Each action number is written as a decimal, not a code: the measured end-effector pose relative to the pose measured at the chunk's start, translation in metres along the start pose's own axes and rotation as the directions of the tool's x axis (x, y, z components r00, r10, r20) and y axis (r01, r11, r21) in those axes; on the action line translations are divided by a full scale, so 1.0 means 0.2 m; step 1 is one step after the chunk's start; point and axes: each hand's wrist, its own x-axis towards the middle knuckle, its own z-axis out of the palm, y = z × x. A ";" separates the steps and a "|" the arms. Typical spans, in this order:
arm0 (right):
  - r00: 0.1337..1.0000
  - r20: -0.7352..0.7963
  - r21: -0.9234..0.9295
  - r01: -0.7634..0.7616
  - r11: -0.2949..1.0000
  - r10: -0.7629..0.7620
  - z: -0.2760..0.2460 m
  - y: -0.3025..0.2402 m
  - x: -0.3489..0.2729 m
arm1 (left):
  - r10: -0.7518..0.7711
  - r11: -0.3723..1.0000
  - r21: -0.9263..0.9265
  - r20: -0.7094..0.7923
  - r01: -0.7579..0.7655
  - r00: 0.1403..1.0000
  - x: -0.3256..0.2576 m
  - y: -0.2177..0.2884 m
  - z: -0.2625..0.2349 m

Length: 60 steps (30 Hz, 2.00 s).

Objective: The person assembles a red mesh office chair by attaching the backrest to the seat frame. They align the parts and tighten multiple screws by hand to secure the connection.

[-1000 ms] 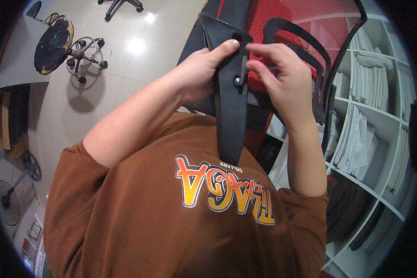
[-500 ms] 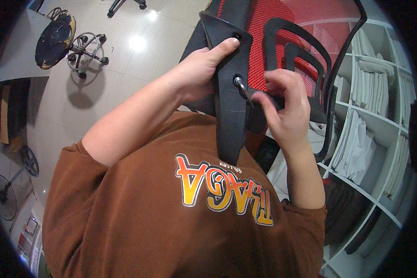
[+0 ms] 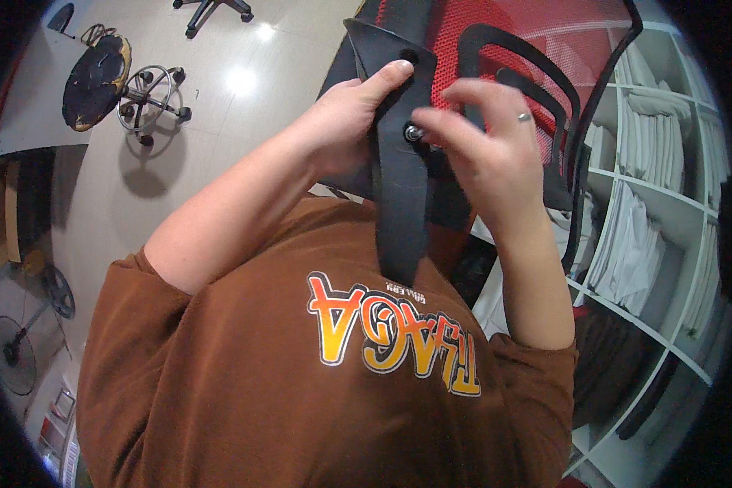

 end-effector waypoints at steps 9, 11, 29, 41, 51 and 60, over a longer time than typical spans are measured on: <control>0.986 0.110 0.299 -0.152 0.942 0.125 0.05 -0.20 0.02 | -0.021 0.986 0.164 -0.054 0.029 0.998 -0.02 0.01 -0.03; 0.983 0.155 0.328 -0.147 0.933 0.100 0.04 -0.23 0.00 | 0.015 0.988 0.154 -0.085 -0.001 0.996 -0.01 0.00 -0.03; 0.936 0.113 0.155 -0.349 0.924 0.334 0.02 -0.14 -0.05 | 0.044 0.985 0.168 -0.077 -0.031 0.996 -0.05 0.01 0.02; 0.974 0.228 -0.013 0.018 1.000 -0.014 -0.01 -0.08 0.03 | 0.049 0.997 0.058 -0.013 -0.048 0.999 -0.03 -0.02 -0.01; 0.918 0.377 0.006 0.133 0.991 -0.126 -0.10 -0.02 0.04 | 0.007 0.990 0.139 -0.030 -0.003 1.000 -0.05 -0.01 0.03; 0.582 0.549 0.683 -0.726 0.079 0.600 -0.17 -0.08 -0.67 | 0.071 0.988 0.149 -0.139 -0.050 0.988 -0.06 0.03 0.10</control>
